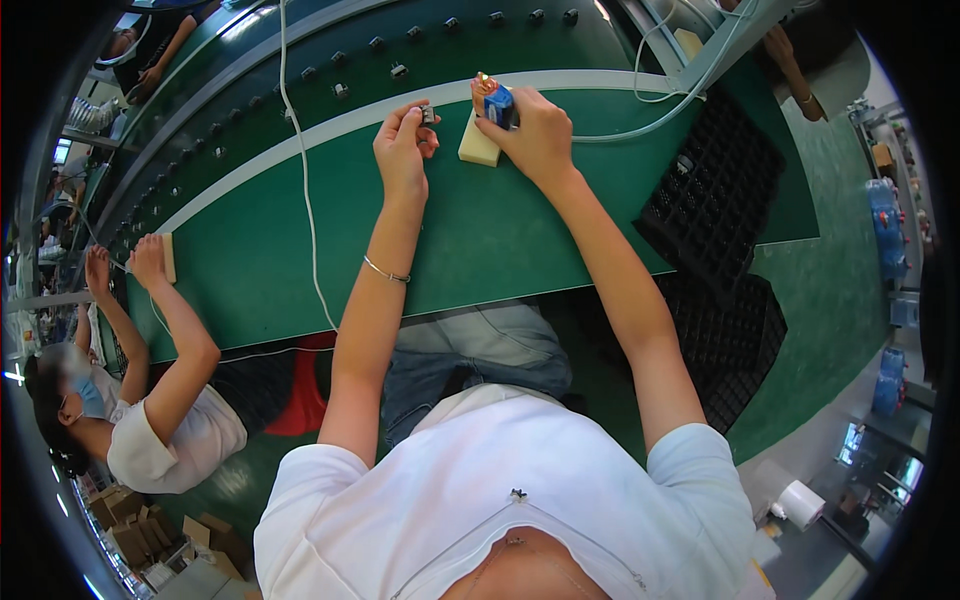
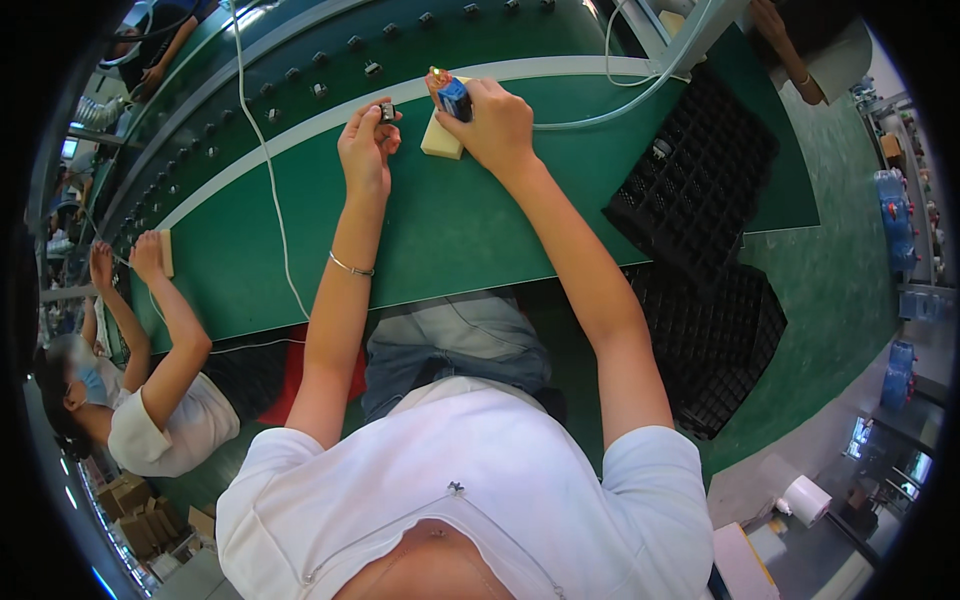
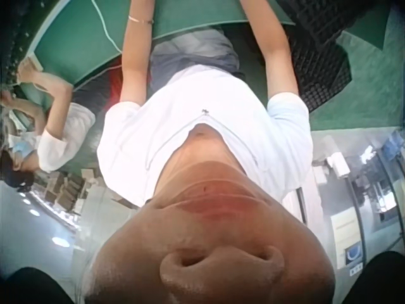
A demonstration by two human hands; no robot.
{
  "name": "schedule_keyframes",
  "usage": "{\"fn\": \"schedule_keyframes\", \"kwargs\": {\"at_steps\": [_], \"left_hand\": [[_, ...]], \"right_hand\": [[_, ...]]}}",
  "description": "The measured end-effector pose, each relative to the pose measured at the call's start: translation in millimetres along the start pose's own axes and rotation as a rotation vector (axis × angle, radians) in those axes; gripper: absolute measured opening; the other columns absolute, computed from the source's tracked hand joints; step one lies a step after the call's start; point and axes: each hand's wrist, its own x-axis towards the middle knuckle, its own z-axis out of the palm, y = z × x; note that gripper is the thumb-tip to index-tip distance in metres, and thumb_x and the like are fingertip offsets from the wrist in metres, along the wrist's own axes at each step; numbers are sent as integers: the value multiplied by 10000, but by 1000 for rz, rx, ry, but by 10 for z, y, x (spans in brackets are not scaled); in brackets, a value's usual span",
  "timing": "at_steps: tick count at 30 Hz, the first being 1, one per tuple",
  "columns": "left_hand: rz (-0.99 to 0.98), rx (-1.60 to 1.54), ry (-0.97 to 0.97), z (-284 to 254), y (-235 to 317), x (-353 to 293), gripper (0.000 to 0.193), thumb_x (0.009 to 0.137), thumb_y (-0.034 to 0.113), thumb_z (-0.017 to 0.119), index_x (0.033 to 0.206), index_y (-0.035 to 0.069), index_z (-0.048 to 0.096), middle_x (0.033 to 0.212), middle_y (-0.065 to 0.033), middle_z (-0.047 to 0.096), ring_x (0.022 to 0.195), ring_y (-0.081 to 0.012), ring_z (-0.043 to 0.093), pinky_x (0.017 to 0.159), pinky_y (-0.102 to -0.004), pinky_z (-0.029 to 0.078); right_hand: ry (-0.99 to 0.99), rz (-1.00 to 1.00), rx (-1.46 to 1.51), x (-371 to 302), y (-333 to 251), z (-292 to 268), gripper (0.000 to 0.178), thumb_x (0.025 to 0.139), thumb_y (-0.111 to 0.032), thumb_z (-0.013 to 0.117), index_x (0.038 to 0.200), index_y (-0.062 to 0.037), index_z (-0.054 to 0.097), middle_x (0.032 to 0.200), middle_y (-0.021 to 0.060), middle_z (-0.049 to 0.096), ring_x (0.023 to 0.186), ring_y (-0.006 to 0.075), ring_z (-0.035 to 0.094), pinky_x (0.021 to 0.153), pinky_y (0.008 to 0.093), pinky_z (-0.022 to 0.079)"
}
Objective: Assembling small electronic components on a production line workstation.
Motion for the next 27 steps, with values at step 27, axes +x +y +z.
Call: {"fn": "schedule_keyframes", "kwargs": {"at_steps": [27], "left_hand": [[-51,-172,50,-127,21,66,156,952,186,654,958,42,595,863,-128,720,556,-100,578,501,-210,427]], "right_hand": [[-210,497,703,204,135,-176,311,782,-236,799,886,28,673,714,29,645,556,81,573,475,239,445]]}}
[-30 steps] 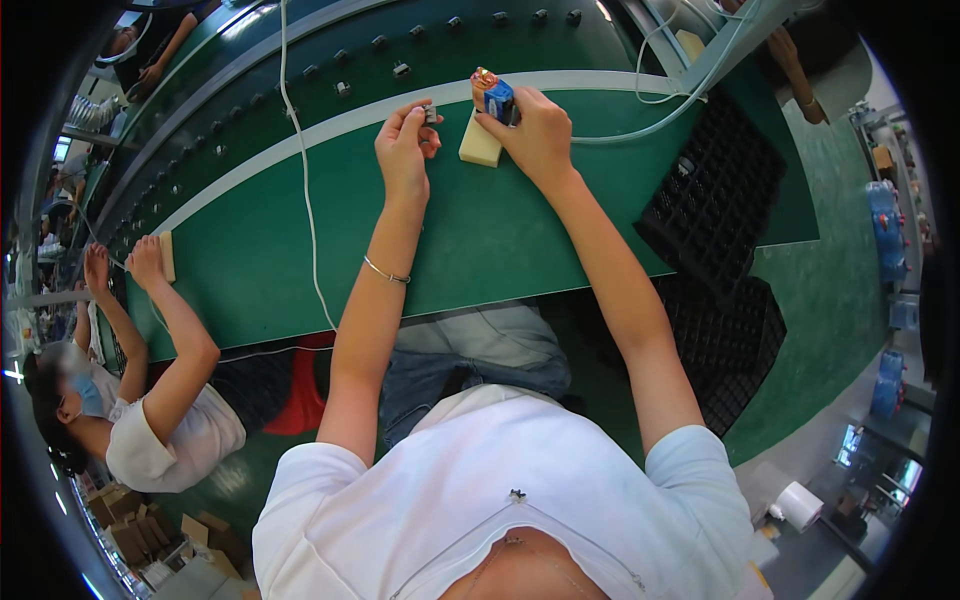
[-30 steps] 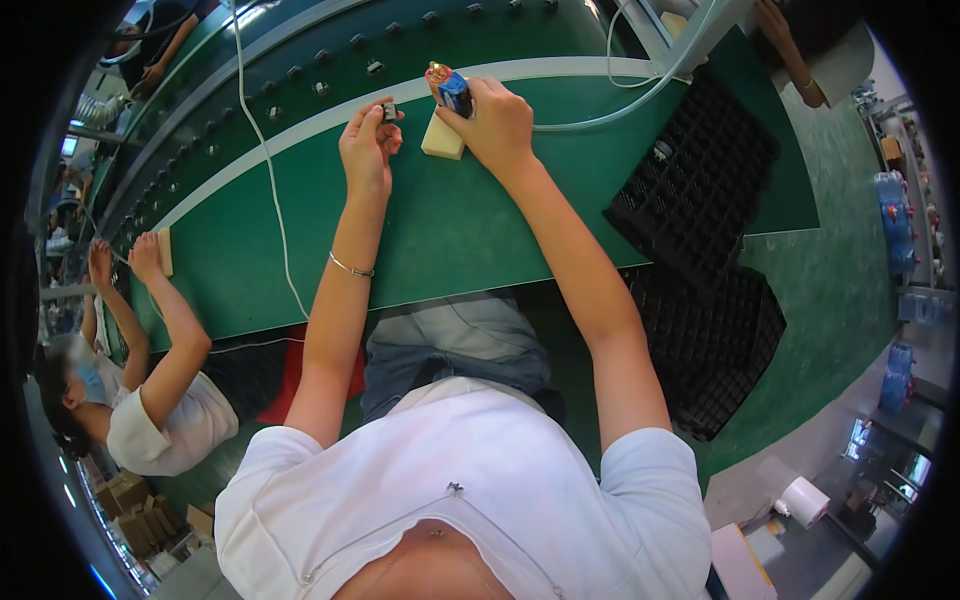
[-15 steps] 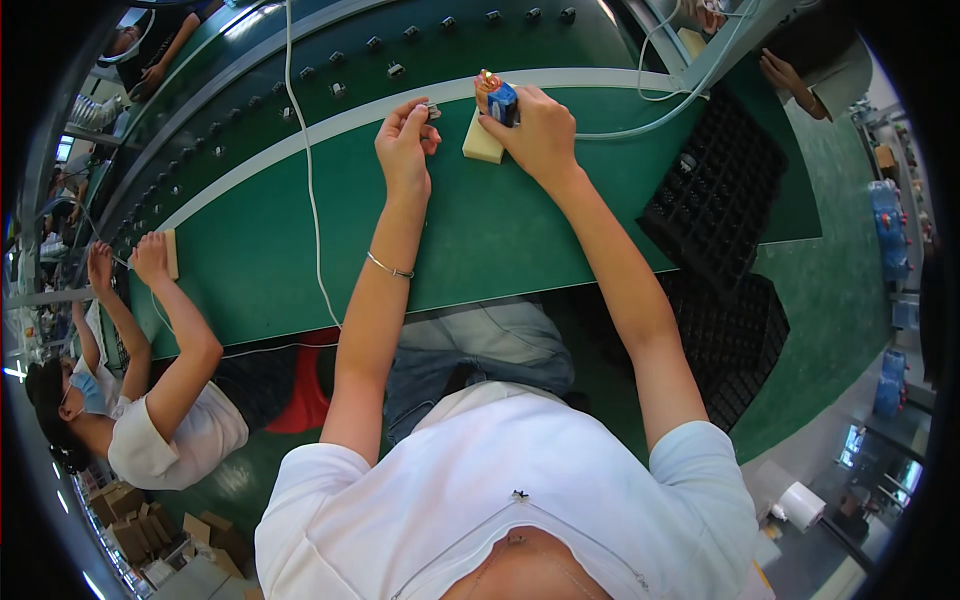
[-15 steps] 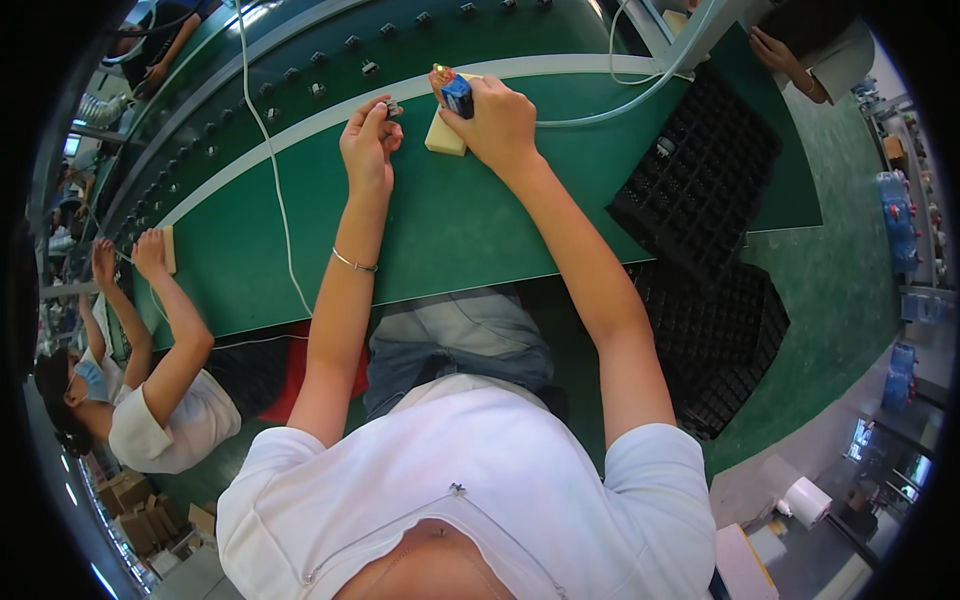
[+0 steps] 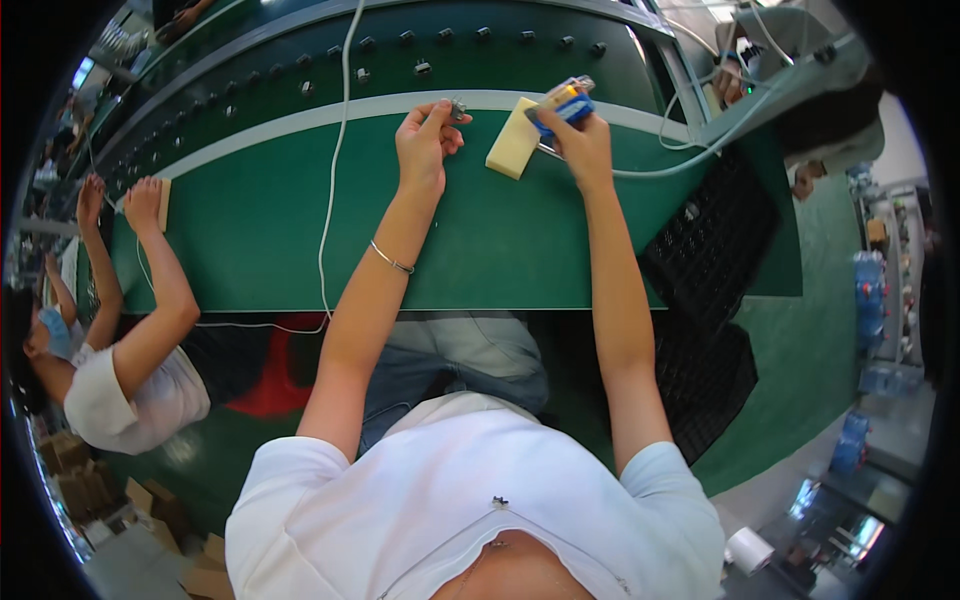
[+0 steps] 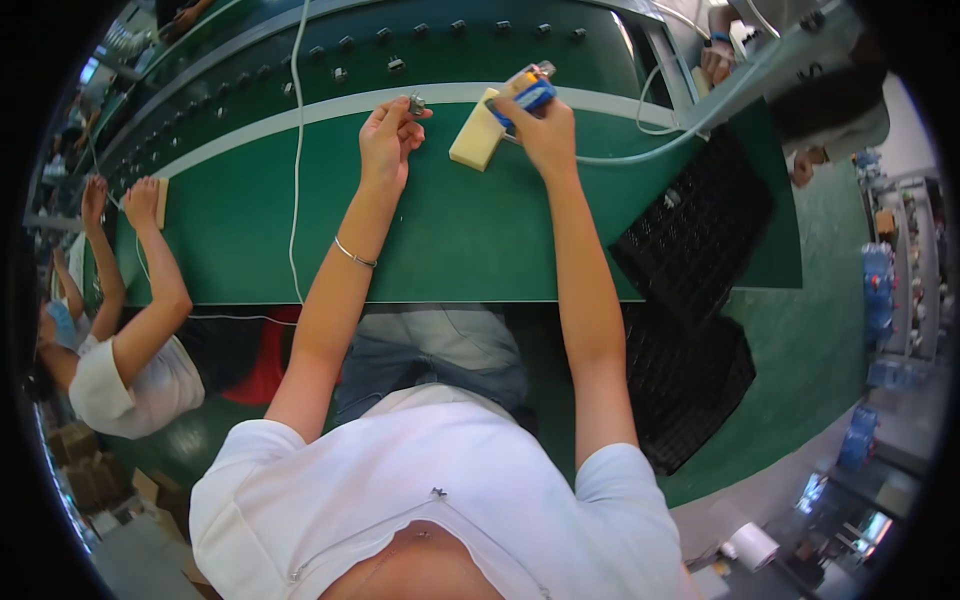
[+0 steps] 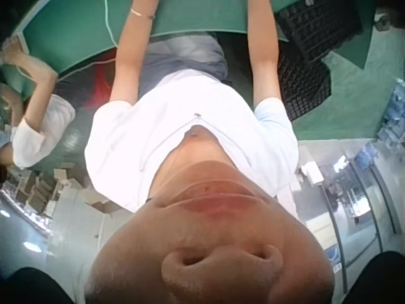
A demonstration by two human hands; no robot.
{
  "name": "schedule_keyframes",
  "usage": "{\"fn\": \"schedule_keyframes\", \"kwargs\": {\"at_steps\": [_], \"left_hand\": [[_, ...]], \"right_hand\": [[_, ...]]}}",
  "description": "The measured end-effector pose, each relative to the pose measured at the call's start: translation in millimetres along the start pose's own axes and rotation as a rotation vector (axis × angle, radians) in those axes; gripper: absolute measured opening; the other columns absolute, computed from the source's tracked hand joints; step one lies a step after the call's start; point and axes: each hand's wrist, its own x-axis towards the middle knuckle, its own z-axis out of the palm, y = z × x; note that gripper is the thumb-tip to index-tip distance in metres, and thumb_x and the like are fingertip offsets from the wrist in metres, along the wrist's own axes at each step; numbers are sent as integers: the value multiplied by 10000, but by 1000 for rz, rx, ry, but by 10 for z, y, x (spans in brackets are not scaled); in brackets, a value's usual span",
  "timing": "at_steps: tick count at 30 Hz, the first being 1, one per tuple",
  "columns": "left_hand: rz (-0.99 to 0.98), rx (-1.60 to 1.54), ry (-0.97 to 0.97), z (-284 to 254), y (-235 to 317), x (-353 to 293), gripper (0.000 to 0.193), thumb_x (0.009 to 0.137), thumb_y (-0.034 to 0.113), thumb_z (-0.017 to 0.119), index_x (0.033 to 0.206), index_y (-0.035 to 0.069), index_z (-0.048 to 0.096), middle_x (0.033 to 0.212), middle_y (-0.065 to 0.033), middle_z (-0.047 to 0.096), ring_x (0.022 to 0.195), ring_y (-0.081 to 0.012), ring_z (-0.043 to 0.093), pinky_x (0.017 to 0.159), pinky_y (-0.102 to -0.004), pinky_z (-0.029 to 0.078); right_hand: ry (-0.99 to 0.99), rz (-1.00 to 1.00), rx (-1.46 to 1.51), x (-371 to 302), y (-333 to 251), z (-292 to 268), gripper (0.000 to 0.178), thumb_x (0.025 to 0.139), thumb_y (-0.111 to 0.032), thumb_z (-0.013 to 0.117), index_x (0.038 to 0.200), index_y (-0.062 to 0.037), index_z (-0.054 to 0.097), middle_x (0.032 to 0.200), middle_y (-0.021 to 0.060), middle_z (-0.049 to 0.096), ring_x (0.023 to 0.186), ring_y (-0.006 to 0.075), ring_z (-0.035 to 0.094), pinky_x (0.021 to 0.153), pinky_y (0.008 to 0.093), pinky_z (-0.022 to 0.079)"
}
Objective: Assembling small electronic components on a production line workstation.
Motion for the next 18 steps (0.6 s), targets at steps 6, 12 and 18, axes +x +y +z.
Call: {"fn": "schedule_keyframes", "kwargs": {"at_steps": [6,12,18], "left_hand": [[-21,-15,6,-45,81,-11,151,957,189,644,958,45,596,856,-132,717,545,-96,566,500,-214,421],[-23,-18,-15,-2,81,-1,152,961,187,638,970,43,592,867,-139,709,568,-106,573,512,-217,434],[-28,-30,-21,-11,57,-33,160,956,190,642,978,41,586,862,-134,713,557,-105,570,503,-214,428]], "right_hand": [[-44,70,235,-36,-48,-16,339,827,-263,780,978,16,660,735,44,629,571,91,559,479,221,411],[77,-395,-440,-142,38,124,367,795,-320,782,899,22,697,790,47,658,580,138,563,557,284,466],[152,-478,-664,-297,-67,223,361,735,-313,792,888,-1,695,767,88,640,600,213,595,581,329,478]]}}
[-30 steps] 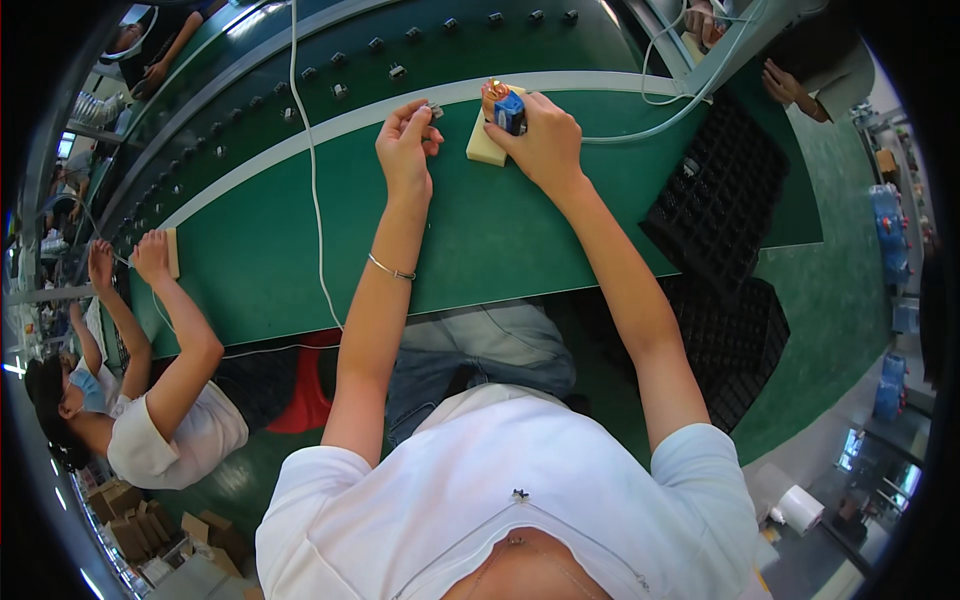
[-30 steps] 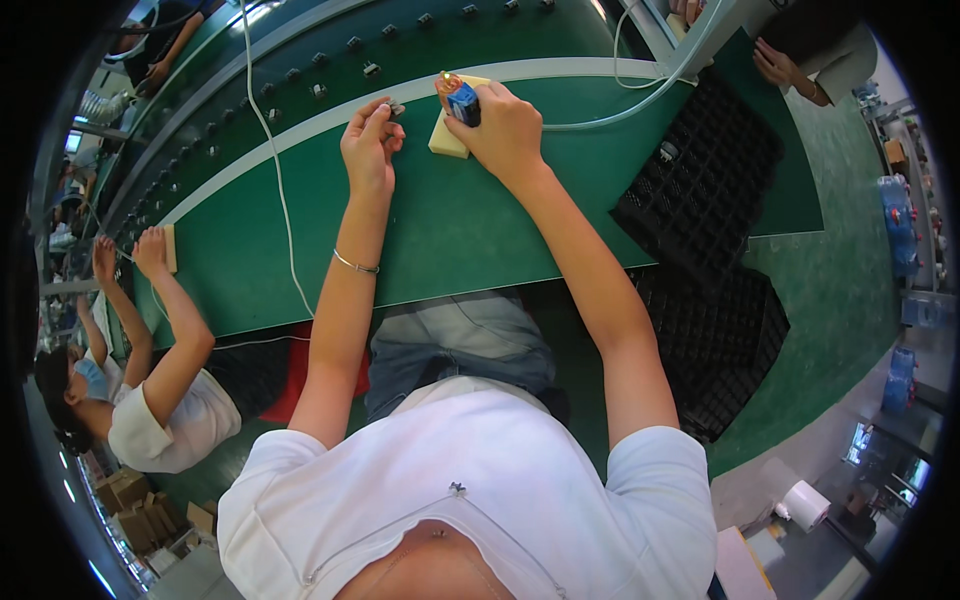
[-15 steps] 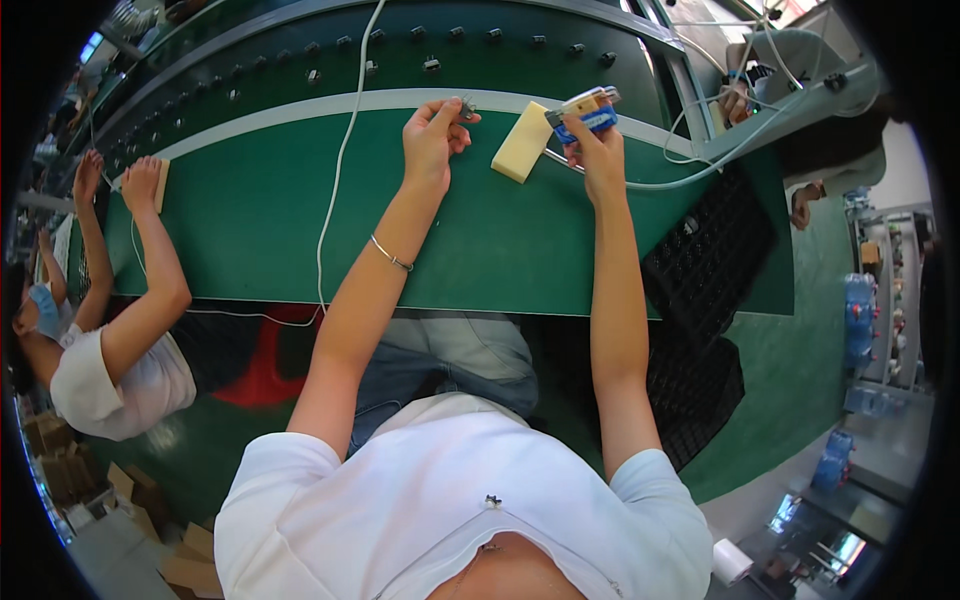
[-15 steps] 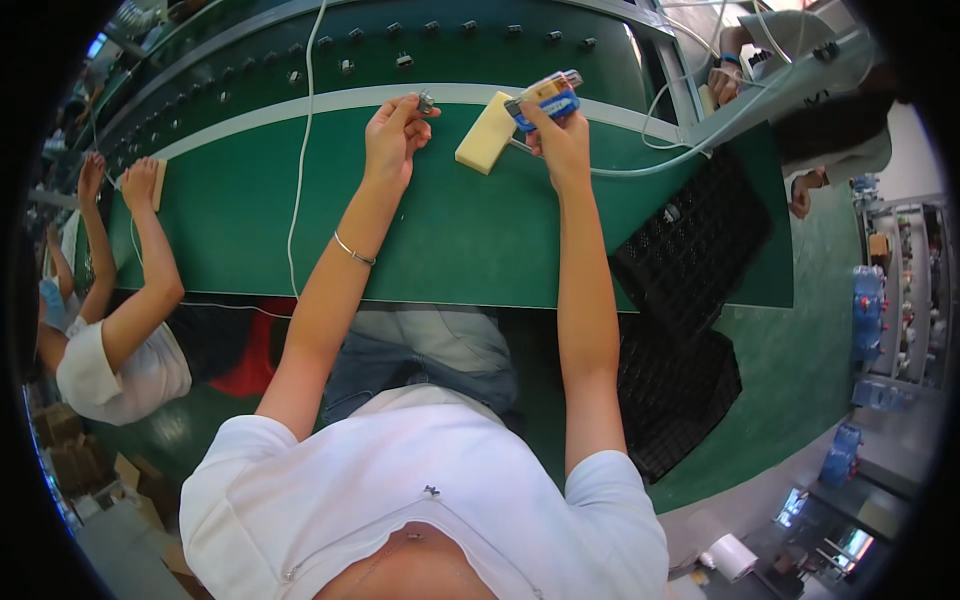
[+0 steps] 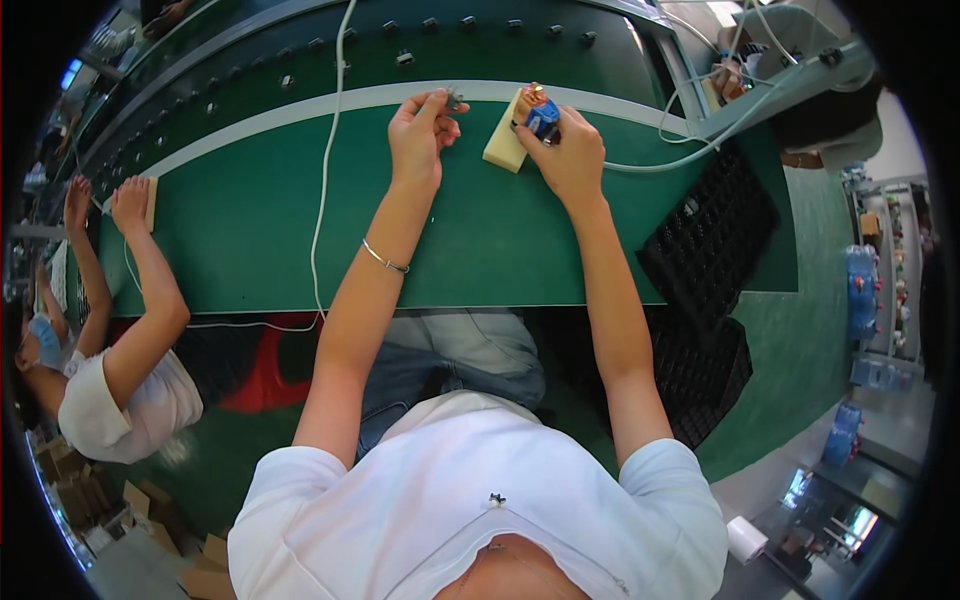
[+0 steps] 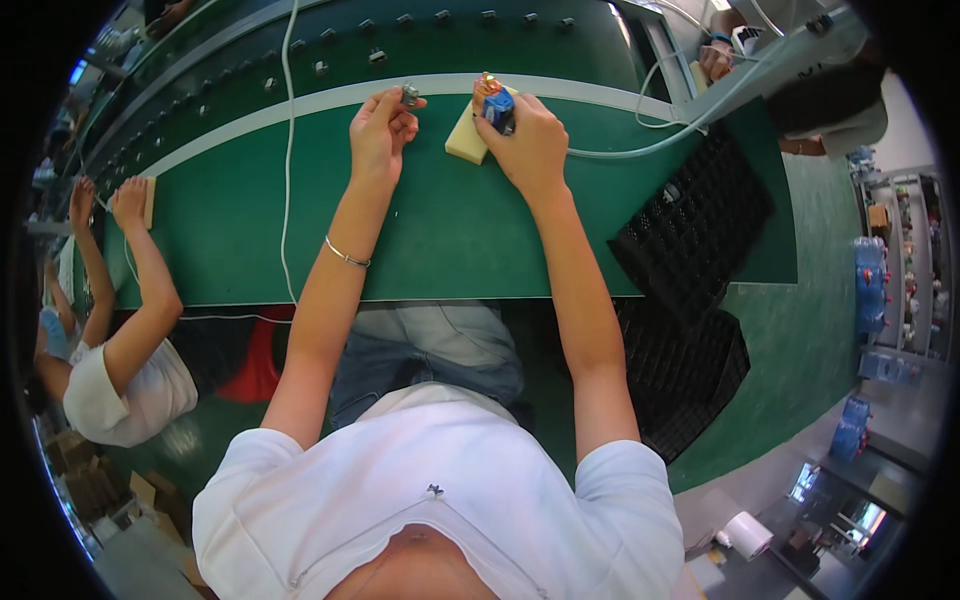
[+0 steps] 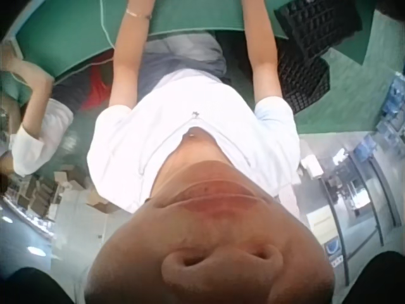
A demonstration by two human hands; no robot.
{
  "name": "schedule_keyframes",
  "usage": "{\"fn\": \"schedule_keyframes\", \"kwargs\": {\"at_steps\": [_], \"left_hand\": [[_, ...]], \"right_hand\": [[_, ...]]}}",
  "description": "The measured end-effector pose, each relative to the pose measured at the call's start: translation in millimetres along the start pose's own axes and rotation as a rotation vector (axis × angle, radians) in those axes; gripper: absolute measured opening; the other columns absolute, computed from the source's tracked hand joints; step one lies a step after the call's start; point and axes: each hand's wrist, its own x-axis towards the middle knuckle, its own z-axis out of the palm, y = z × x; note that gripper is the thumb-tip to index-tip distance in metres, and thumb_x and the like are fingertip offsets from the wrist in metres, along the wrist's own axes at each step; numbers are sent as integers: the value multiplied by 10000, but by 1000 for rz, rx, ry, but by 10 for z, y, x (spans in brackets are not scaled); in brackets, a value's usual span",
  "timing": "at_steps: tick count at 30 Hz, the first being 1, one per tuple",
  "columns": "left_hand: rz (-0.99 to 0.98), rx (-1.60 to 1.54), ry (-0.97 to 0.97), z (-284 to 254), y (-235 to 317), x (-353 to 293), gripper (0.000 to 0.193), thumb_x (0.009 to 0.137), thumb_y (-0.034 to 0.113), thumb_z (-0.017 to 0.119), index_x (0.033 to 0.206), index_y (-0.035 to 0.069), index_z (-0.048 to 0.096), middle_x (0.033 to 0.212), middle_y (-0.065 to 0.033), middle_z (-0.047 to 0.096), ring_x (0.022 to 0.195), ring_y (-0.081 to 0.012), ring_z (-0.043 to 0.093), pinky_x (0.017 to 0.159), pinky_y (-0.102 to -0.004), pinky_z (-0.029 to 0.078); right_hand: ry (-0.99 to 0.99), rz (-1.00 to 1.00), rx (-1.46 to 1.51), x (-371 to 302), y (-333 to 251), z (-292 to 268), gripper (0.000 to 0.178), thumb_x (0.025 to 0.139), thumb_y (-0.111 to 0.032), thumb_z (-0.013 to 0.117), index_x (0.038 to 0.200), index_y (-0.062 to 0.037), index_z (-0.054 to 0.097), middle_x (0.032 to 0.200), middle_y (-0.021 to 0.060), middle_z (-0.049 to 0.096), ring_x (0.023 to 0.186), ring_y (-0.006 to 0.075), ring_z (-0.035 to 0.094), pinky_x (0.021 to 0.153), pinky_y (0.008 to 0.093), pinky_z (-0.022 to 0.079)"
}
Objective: Assembling small electronic components on a production line workstation.
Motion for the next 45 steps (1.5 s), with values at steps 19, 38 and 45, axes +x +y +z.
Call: {"fn": "schedule_keyframes", "kwargs": {"at_steps": [19,38,45], "left_hand": [[2,7,-20,-8,-47,86,151,966,191,621,979,45,584,850,-126,708,549,-101,577,477,-214,430],[-46,-76,74,-158,92,86,172,949,238,657,980,73,616,806,-44,670,548,-69,551,464,-199,396],[77,56,77,-106,207,55,256,928,231,676,1050,15,617,811,-68,686,543,-74,556,464,-195,403]], "right_hand": [[0,12,-33,128,-5,81,336,714,-326,770,843,-30,674,781,122,629,691,326,624,624,405,489],[-36,-7,-135,1436,387,954,340,693,-279,717,918,-39,631,846,216,683,801,417,668,705,481,532],[-200,41,42,1433,257,790,293,753,-269,731,846,3,678,744,160,683,623,300,660,627,384,521]]}}
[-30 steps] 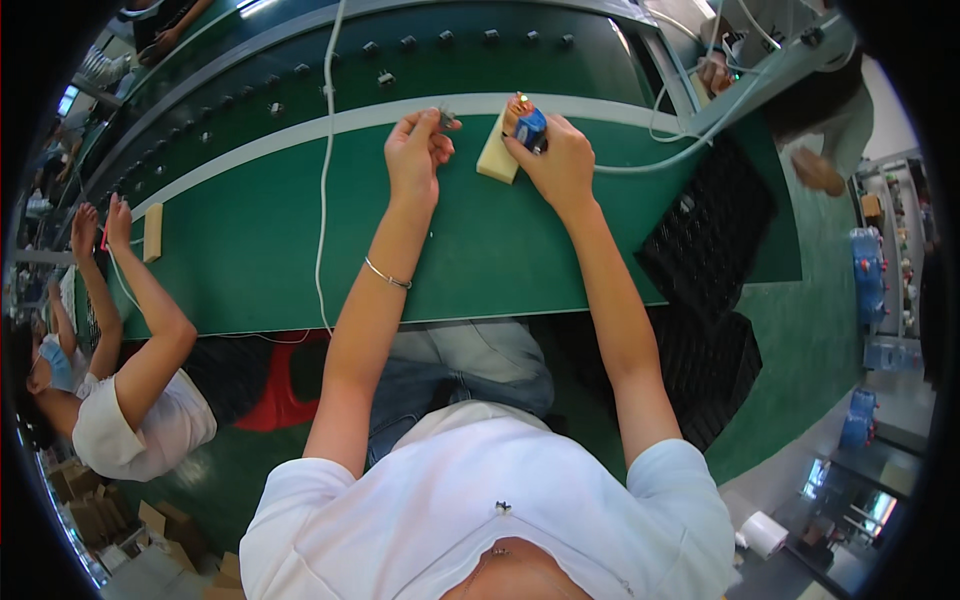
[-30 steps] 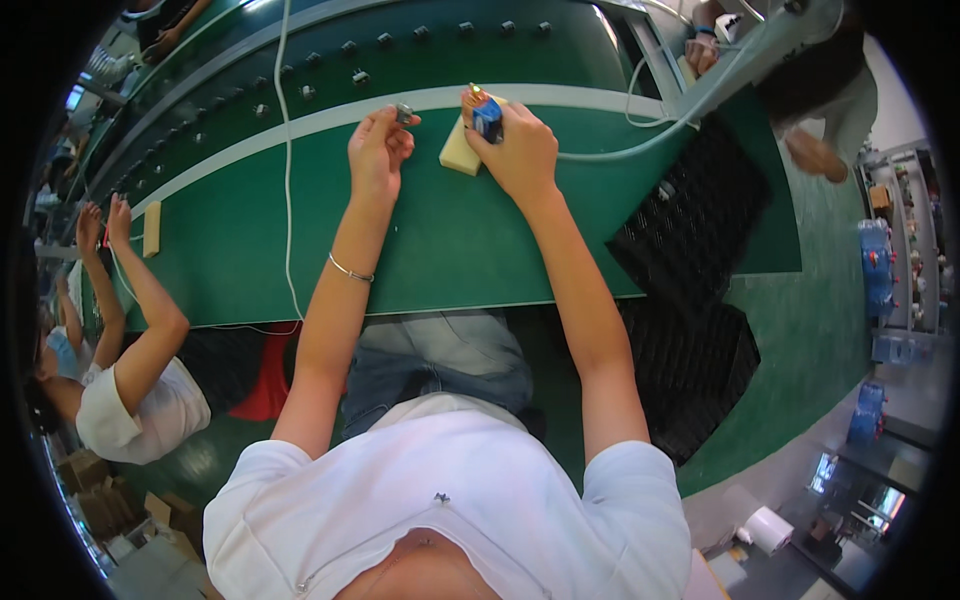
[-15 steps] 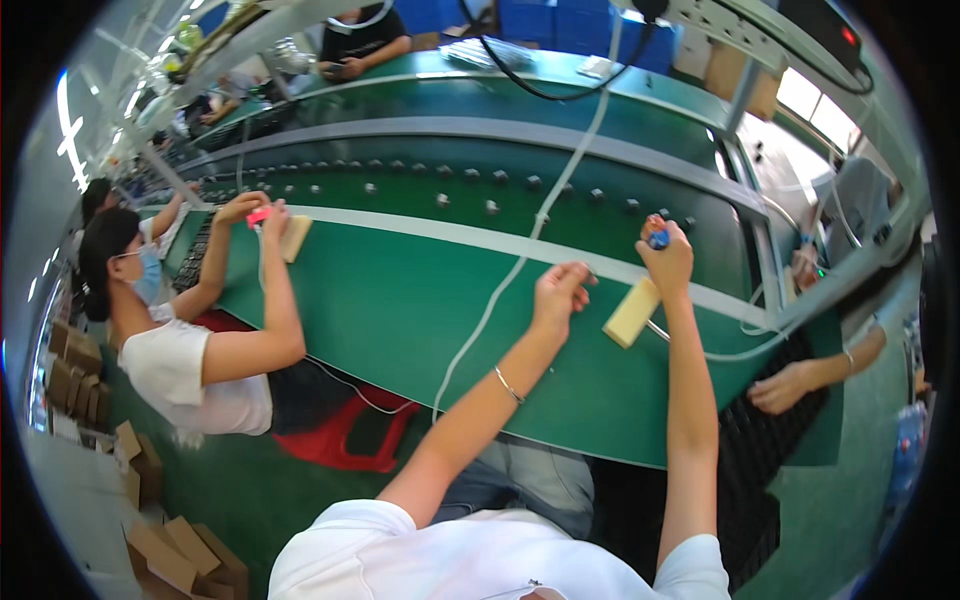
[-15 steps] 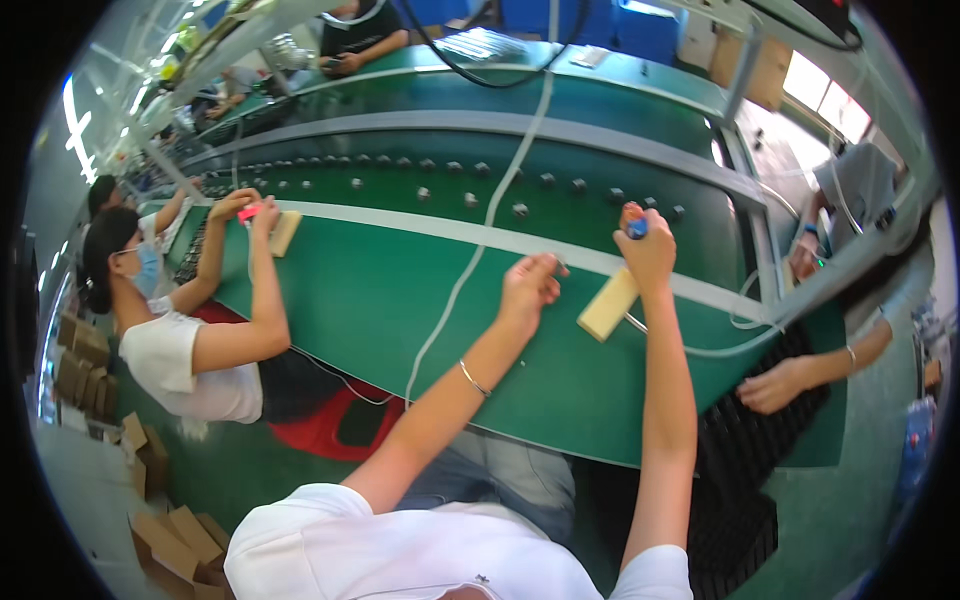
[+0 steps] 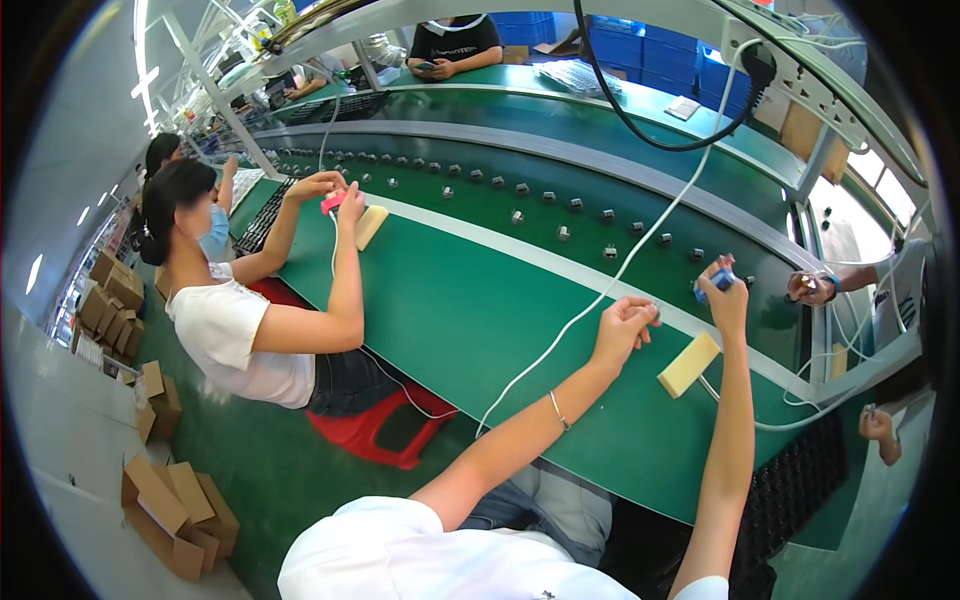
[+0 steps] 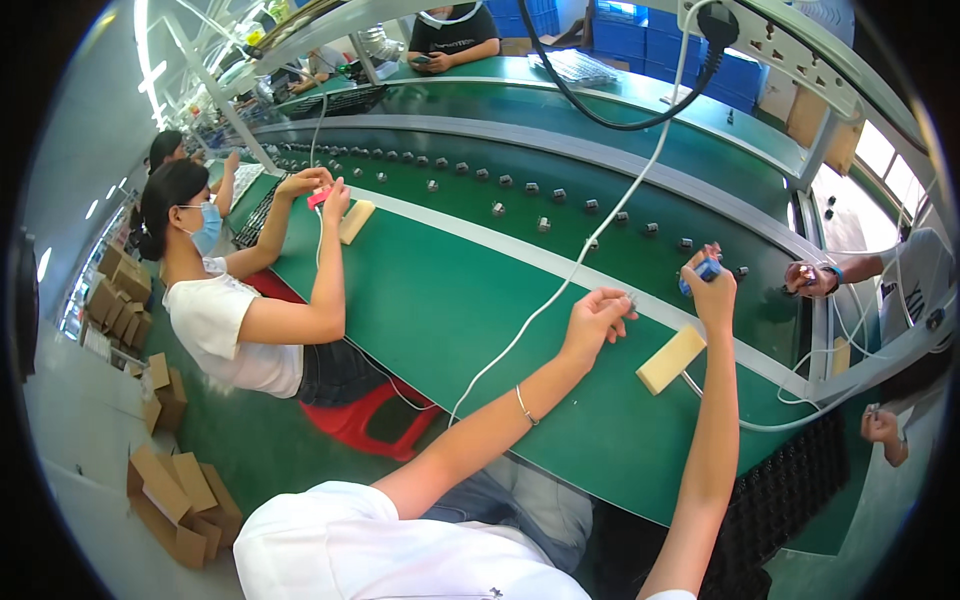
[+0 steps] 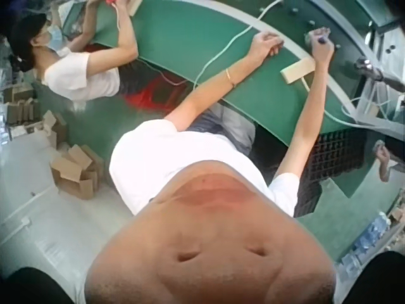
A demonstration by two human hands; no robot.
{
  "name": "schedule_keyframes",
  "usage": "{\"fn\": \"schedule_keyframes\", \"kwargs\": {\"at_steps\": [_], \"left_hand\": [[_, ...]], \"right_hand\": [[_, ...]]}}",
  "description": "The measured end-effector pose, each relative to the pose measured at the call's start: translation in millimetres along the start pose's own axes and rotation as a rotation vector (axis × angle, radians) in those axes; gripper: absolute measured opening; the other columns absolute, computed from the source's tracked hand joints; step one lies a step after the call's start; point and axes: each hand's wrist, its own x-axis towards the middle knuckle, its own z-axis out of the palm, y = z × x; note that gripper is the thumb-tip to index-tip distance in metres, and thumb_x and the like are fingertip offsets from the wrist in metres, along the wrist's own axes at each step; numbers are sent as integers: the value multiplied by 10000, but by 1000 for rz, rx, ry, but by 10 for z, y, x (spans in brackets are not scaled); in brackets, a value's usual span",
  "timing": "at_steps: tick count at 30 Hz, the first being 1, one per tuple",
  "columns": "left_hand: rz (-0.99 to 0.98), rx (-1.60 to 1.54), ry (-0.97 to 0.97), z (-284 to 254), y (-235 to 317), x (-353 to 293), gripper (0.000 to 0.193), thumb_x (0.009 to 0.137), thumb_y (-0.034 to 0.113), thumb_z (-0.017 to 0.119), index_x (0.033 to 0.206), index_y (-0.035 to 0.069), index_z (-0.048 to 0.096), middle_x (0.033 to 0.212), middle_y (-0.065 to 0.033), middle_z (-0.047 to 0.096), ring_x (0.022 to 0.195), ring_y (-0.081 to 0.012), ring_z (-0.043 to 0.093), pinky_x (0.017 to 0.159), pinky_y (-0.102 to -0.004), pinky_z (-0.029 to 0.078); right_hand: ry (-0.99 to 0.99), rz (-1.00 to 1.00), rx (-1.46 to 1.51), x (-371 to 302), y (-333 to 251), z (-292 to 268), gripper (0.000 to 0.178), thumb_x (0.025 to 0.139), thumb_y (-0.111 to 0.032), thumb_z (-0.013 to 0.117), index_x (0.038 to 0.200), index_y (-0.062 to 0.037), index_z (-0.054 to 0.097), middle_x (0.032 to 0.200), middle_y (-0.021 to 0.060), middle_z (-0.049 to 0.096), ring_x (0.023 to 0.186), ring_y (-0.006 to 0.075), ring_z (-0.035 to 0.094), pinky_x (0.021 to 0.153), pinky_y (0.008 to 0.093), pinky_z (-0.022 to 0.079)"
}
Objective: Assembling small electronic components on a production line workstation.
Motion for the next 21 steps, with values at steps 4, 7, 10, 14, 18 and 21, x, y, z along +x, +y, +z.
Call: {"fn": "schedule_keyframes", "kwargs": {"at_steps": [4,7,10,14,18,21], "left_hand": [[62,136,-58,49,15,-53,229,905,145,690,1031,-36,631,855,-126,727,551,-88,598,446,-205,425],[45,206,-189,194,9,-137,195,891,134,698,961,-40,646,774,-107,712,550,-98,608,464,-216,449],[15,225,-232,239,22,-242,190,885,130,702,942,-42,645,748,-96,700,543,-95,603,469,-219,454],[16,299,-273,321,93,-333,181,875,123,705,899,-44,642,704,-74,679,536,-82,594,480,-219,465],[13,355,-320,327,141,-345,176,852,113,710,867,-46,636,683,-66,666,540,-78,593,477,-221,467],[24,370,-335,278,169,-342,176,836,106,717,869,-52,645,673,-68,660,538,-83,595,476,-223,471]], "right_hand": [[-170,169,702,-625,-407,-289,276,894,-285,686,974,-24,645,732,35,641,567,101,590,475,239,425],[-110,191,817,-992,-448,-354,301,937,-298,658,1078,-38,604,759,13,622,567,53,564,421,183,381],[-138,265,924,-1166,-476,-339,310,947,-312,648,1079,-40,580,803,33,625,574,65,574,426,184,410],[-167,322,986,-1256,-300,-304,298,946,-295,640,1038,-20,576,803,50,636,570,80,587,431,192,426],[-188,357,1035,-1294,-192,-330,292,939,-283,643,1026,-11,585,808,63,655,567,82,593,431,195,437],[-146,378,1081,-1306,-218,-381,301,934,-277,652,1033,2,599,828,57,663,583,80,606,426,192,434]]}}
